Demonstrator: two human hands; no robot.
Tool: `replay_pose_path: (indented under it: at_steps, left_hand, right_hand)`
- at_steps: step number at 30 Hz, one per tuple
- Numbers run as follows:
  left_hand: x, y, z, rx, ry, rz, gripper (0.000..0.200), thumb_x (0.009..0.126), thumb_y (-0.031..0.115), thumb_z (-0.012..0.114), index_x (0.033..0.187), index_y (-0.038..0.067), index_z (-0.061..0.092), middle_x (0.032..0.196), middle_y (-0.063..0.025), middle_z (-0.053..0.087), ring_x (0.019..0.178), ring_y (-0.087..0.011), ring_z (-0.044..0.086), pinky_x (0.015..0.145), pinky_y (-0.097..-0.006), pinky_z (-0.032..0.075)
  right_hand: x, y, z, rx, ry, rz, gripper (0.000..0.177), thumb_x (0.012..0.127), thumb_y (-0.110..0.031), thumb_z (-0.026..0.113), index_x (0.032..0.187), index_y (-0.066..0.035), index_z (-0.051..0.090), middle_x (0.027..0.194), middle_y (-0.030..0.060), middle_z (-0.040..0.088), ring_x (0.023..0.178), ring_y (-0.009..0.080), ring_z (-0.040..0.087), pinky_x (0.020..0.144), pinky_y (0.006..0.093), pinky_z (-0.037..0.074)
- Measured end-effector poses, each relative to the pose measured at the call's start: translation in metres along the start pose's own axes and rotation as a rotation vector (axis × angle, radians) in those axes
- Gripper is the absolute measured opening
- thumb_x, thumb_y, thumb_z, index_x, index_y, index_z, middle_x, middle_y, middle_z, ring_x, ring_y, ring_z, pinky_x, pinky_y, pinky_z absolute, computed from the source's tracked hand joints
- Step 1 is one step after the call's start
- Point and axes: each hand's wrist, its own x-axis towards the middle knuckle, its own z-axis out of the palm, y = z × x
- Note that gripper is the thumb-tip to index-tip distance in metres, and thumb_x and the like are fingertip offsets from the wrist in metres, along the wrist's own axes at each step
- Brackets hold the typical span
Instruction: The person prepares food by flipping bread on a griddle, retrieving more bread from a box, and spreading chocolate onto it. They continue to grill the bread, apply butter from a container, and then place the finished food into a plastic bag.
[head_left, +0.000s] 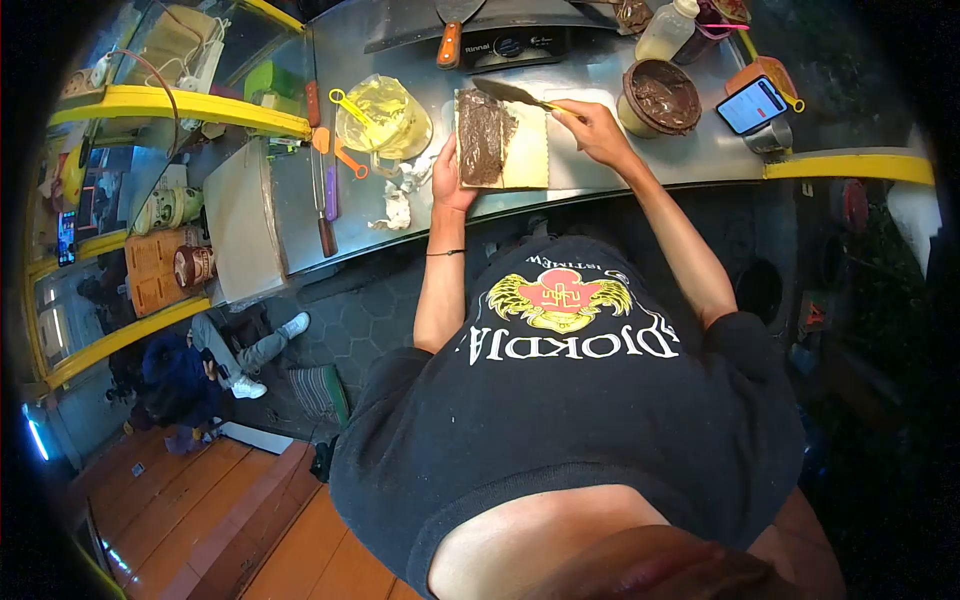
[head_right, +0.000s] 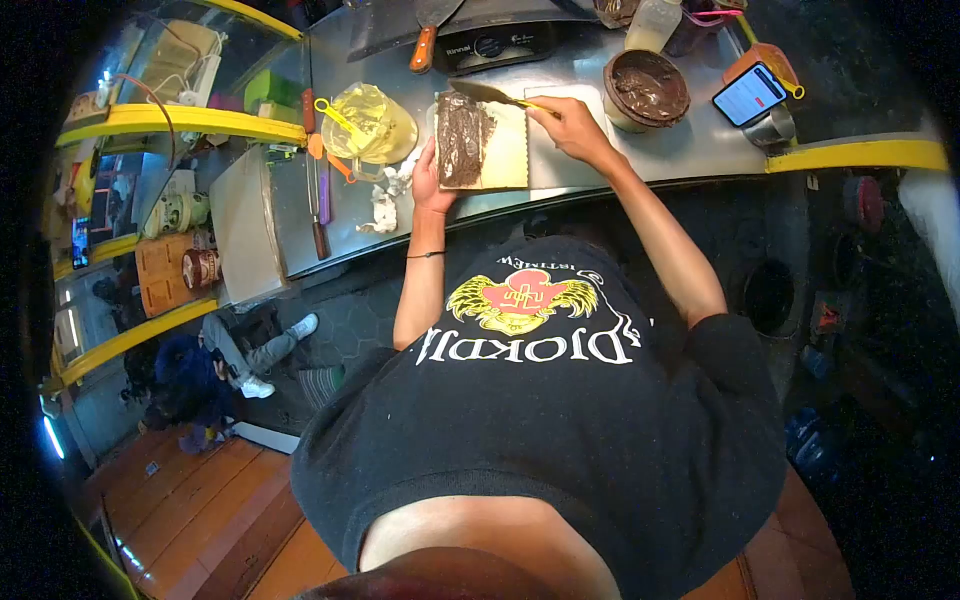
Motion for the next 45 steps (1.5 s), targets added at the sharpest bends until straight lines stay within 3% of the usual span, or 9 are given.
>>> replay_pose_path:
  at_steps: [2, 5, 13, 18, 25, 29, 34, 39, 45]
  left_hand:
    - [0.004, 0.005, -0.007, -0.017, -0.054, -0.032, 0.046, 0.104, 0.031, 0.031, 0.133, 0.000, 0.048, 0.128, -0.0171, 0.058, 0.118, -0.0306, 0.056, 0.104, -0.0456, 0.042]
    - [0.004, 0.007, -0.012, -0.023, -0.100, -0.057, 0.046, 0.104, 0.031, 0.031, 0.132, 0.000, 0.049, 0.128, -0.0180, 0.058, 0.117, -0.0316, 0.056, 0.103, -0.0466, 0.043]
    - [0.000, -0.001, 0.004, -0.014, 0.007, 0.011, 0.046, 0.103, 0.032, 0.033, 0.132, 0.000, 0.049, 0.128, -0.0181, 0.058, 0.116, -0.0322, 0.057, 0.104, -0.0472, 0.042]
    - [0.001, -0.001, 0.009, -0.018, -0.008, 0.015, 0.045, 0.103, 0.031, 0.034, 0.132, 0.000, 0.049, 0.127, -0.0173, 0.058, 0.115, -0.0312, 0.058, 0.103, -0.0463, 0.043]
    - [0.000, -0.003, 0.026, 0.115, 0.063, 0.053, 0.045, 0.103, 0.031, 0.034, 0.133, 0.000, 0.048, 0.127, -0.0167, 0.059, 0.115, -0.0301, 0.058, 0.102, -0.0446, 0.045]
    - [0.004, 0.000, 0.014, 0.053, 0.028, 0.038, 0.042, 0.103, 0.030, 0.036, 0.132, 0.002, 0.048, 0.126, -0.0149, 0.059, 0.113, -0.0286, 0.059, 0.100, -0.0435, 0.046]
    - [0.004, 0.000, 0.020, 0.079, 0.044, 0.051, 0.042, 0.102, 0.030, 0.036, 0.131, 0.002, 0.049, 0.125, -0.0147, 0.059, 0.113, -0.0285, 0.059, 0.100, -0.0434, 0.046]
    - [0.003, 0.001, 0.023, 0.152, 0.066, 0.062, 0.042, 0.102, 0.030, 0.036, 0.132, 0.003, 0.049, 0.127, -0.0137, 0.059, 0.115, -0.0274, 0.058, 0.100, -0.0431, 0.046]
    - [0.003, -0.002, 0.036, 0.215, 0.090, 0.089, 0.040, 0.102, 0.028, 0.042, 0.133, 0.004, 0.049, 0.125, -0.0105, 0.060, 0.111, -0.0229, 0.059, 0.097, -0.0380, 0.047]
  right_hand:
    - [0.007, 0.018, 0.002, -0.261, 0.001, -0.420, 0.030, 0.093, -0.022, 0.059, 0.111, 0.000, 0.066, 0.091, 0.0177, 0.071, 0.076, 0.0269, 0.067, 0.070, 0.0355, 0.052]
    - [-0.022, -0.025, -0.019, -0.335, -0.348, -0.208, 0.030, 0.093, -0.021, 0.058, 0.113, 0.001, 0.065, 0.102, 0.0228, 0.067, 0.091, 0.0370, 0.066, 0.082, 0.0385, 0.050]
    - [-0.024, -0.020, -0.038, -0.202, -0.032, -0.104, 0.028, 0.096, -0.023, 0.056, 0.111, -0.002, 0.067, 0.069, 0.0004, 0.057, 0.051, 0.0045, 0.048, 0.044, 0.0237, 0.038]
    - [-0.050, -0.018, -0.052, -0.448, -0.310, -0.342, 0.024, 0.093, -0.017, 0.056, 0.107, 0.000, 0.066, 0.089, 0.0230, 0.066, 0.074, 0.0368, 0.062, 0.071, 0.0392, 0.048]
    - [-0.039, -0.026, -0.051, -0.493, -0.042, -0.286, 0.023, 0.092, -0.016, 0.057, 0.109, -0.003, 0.066, 0.089, 0.0228, 0.066, 0.081, 0.0393, 0.064, 0.070, 0.0414, 0.050]
    - [-0.066, -0.032, -0.039, -0.598, -0.420, -0.374, 0.020, 0.090, -0.012, 0.057, 0.106, -0.007, 0.067, 0.082, 0.0221, 0.065, 0.076, 0.0393, 0.064, 0.066, 0.0443, 0.049]
    - [-0.059, -0.035, -0.049, -0.528, -0.106, -0.412, 0.023, 0.088, -0.010, 0.057, 0.110, -0.008, 0.065, 0.074, 0.0218, 0.062, 0.064, 0.0393, 0.061, 0.058, 0.0460, 0.046]
    - [-0.074, -0.032, -0.037, -0.636, -0.371, -0.436, 0.024, 0.085, -0.006, 0.057, 0.109, -0.006, 0.064, 0.078, 0.0218, 0.064, 0.071, 0.0390, 0.061, 0.063, 0.0457, 0.048]
    - [-0.113, -0.060, -0.097, -0.349, 0.206, -0.099, 0.019, 0.094, -0.019, 0.061, 0.094, -0.001, 0.068, 0.061, -0.0031, 0.054, 0.059, 0.0045, 0.043, 0.051, 0.0254, 0.034]
